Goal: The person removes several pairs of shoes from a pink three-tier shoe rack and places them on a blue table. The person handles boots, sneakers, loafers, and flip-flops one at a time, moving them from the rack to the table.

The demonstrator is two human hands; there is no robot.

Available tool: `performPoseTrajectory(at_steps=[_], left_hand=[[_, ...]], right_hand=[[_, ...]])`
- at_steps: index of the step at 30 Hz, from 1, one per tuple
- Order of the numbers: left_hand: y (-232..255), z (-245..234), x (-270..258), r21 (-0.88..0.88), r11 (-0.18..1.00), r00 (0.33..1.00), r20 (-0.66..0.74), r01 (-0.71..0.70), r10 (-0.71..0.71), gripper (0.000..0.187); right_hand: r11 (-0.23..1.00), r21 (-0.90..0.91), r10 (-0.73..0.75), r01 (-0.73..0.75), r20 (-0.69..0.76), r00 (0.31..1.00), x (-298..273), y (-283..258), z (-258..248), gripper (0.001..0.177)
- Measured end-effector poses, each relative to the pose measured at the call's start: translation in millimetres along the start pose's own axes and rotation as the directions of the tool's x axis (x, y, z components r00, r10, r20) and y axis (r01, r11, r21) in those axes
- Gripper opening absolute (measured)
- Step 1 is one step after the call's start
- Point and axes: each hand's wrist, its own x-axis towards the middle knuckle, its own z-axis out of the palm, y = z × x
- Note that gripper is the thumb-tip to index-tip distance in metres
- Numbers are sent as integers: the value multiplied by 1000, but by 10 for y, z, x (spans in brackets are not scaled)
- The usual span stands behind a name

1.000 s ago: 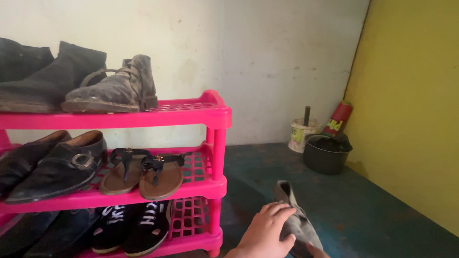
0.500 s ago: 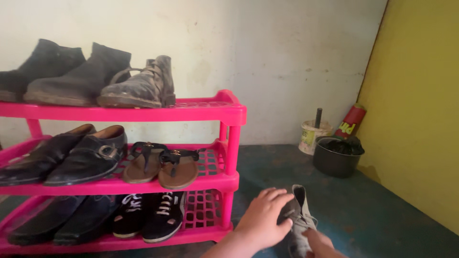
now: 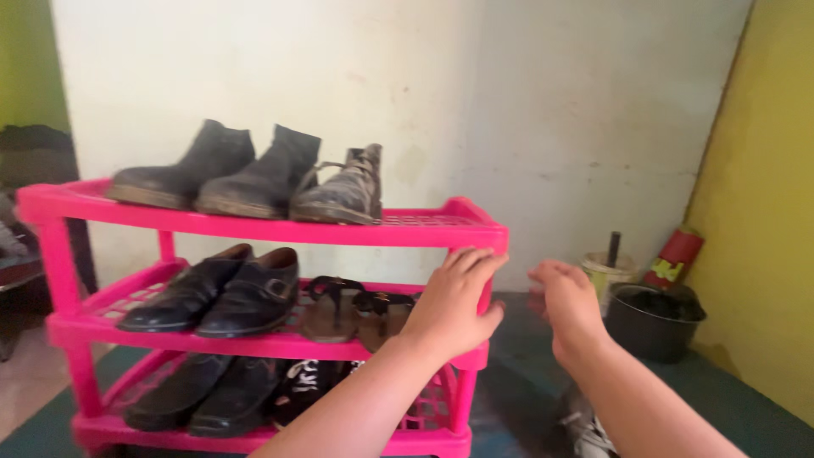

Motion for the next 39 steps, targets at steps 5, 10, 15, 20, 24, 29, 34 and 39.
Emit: performPoseTrajectory(at_steps=[5,10,15,20,24,29,34,39], left_hand=[[-78,-601,30,80,995,991,-118,-52,61,58],[-291,-1113,-102,149,989,992,-122,0,18,57],[-481,-1508,-268,242,970,996,-92,27,-5,58],[-580,-1770,-316,278,960,998,-61,48,-32,61],[-751,-1930,-348,330,940,995,-73,85,-65,65],[-901,-1947,-388,207,968,990,0,139,-142,77],[-948,-1958,-402,113,978,984,24,175,-179,81],[-949,-1930,-399,90,981,985,-22,174,-172,75]], right_hand=[[993,118,-27,12,120,992,-238,-473,673,25],[981,187,2,-51,255,967,-386,-536,1227,25],[966,180,108,-184,366,924,-507,-438,1687,30],[945,163,181,-285,463,867,-640,-518,2024,41],[890,200,272,-409,488,829,-691,-664,2182,53],[829,241,324,-504,527,786,-643,-799,2295,53],[684,267,408,-678,631,660,-749,-929,2428,49],[704,191,531,-684,497,686,-787,-1037,2611,58]])
